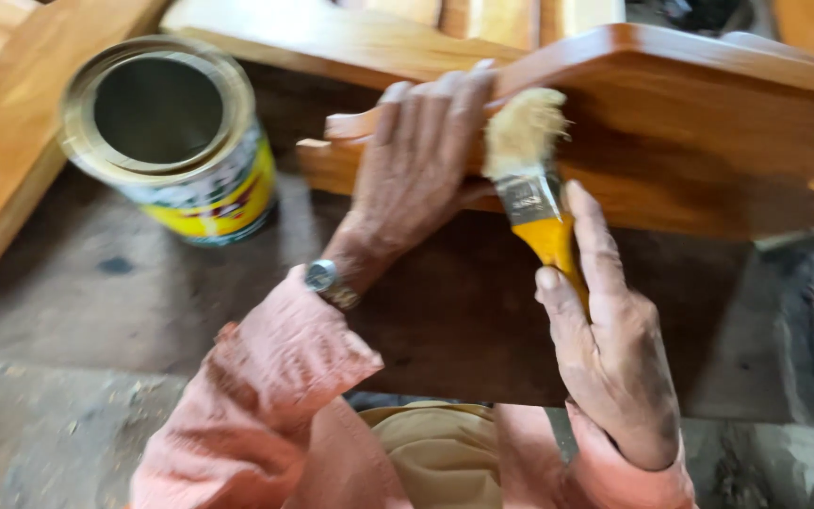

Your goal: Applying varnish or sanding sealer to a wooden furniture component using a paintbrush

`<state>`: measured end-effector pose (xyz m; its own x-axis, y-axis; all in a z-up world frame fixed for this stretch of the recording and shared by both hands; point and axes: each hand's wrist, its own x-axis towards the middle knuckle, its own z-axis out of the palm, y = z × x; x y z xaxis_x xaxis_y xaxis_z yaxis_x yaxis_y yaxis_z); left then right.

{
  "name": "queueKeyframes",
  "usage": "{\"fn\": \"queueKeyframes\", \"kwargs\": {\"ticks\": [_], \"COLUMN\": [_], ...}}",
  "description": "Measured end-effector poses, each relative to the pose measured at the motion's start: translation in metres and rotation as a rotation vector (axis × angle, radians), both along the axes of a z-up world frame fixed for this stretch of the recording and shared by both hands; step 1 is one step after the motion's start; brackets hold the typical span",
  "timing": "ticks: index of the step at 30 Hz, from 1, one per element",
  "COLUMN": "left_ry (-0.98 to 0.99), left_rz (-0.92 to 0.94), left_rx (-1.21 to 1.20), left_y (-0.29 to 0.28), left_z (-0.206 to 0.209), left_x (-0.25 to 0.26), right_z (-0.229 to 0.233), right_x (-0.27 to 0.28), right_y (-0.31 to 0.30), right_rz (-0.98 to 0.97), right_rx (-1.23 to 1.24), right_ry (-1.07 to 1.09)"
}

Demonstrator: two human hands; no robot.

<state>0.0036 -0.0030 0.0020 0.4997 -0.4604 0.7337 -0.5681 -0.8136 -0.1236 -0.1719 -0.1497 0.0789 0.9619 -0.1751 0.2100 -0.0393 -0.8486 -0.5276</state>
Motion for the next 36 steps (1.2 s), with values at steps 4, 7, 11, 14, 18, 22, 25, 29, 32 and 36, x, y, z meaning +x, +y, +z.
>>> {"fn": "queueKeyframes", "kwargs": {"ticks": [4, 7, 11, 14, 18, 22, 25, 29, 32, 36], "left_ry": [0.06, 0.062, 0.09, 0.068, 0.071, 0.066, 0.075, 0.048, 0.014, 0.03], "left_rz": [-0.062, -0.081, -0.1, -0.106, -0.152, -0.188, -0.202, -0.207, -0.19, -0.176], "left_rx": [-0.011, -0.032, -0.073, -0.053, -0.091, -0.145, -0.168, -0.153, -0.129, -0.114], "left_y": [-0.002, -0.003, -0.007, -0.007, -0.008, -0.012, -0.013, -0.015, -0.015, -0.015], "left_z": [0.001, 0.001, 0.004, 0.003, 0.005, 0.012, 0.013, 0.011, 0.015, 0.014], "left_x": [0.002, 0.003, -0.002, 0.0, -0.002, -0.007, -0.007, -0.008, -0.01, -0.01], "right_z": [0.019, 0.033, 0.026, 0.005, -0.042, -0.06, -0.045, -0.044, -0.039, -0.055], "right_x": [-0.004, -0.021, -0.042, -0.054, -0.064, -0.062, -0.055, -0.058, -0.057, -0.064], "right_y": [-0.036, -0.067, -0.13, -0.182, -0.256, -0.279, -0.234, -0.198, -0.182, -0.219], "right_rz": [-0.123, -0.236, -0.427, -0.407, -0.596, -0.657, -0.648, -0.43, -0.32, -0.344], "right_rx": [-0.012, -0.059, -0.056, -0.065, -0.03, -0.068, -0.133, -0.234, -0.178, -0.284], "right_ry": [0.083, 0.039, 0.061, -0.045, 0.028, 0.076, 0.111, -0.062, -0.126, -0.108]}}
